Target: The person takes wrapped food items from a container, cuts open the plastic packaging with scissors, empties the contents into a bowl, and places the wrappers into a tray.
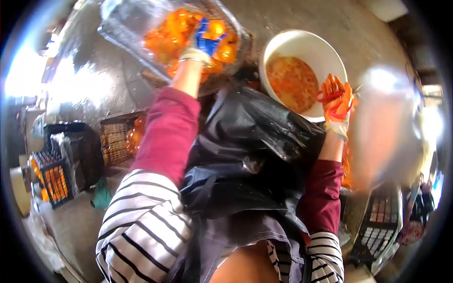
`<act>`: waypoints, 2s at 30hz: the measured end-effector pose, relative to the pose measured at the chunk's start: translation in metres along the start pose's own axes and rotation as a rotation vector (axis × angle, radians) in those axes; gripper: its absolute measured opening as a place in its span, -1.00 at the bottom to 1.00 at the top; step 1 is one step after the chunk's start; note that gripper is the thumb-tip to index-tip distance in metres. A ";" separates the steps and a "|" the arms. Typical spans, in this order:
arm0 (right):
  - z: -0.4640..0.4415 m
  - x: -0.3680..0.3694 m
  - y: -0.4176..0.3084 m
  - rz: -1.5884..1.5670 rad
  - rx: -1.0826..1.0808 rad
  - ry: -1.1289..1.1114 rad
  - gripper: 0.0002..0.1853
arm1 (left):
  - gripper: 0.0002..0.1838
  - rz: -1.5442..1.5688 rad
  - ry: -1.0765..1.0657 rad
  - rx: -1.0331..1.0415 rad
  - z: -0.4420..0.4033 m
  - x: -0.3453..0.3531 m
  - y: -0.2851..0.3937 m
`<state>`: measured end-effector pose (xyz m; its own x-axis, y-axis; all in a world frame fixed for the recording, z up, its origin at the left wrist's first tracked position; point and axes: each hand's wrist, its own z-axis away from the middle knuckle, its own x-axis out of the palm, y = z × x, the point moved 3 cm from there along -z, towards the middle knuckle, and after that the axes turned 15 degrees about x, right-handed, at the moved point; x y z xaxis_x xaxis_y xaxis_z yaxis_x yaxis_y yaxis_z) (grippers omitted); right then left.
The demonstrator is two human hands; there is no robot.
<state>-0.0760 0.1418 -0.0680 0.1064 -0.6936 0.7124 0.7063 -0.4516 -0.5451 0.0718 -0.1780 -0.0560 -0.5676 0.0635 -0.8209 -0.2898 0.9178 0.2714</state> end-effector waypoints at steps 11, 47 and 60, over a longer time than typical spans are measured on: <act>0.012 -0.009 0.028 0.569 0.133 -0.029 -0.69 | -0.69 1.085 0.018 -0.415 -0.035 0.031 0.146; -0.014 0.000 0.033 1.212 -0.152 0.083 -0.75 | -0.57 1.203 -0.383 -0.224 -0.023 0.055 0.183; 0.007 0.021 0.038 1.080 -0.016 0.129 -0.74 | -0.61 0.573 -0.751 0.042 -0.021 0.078 0.168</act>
<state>-0.0422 0.1134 -0.0706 0.5911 -0.7820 -0.1976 0.2746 0.4255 -0.8623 -0.0375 -0.0274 -0.0635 0.0341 0.7314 -0.6811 -0.0839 0.6811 0.7273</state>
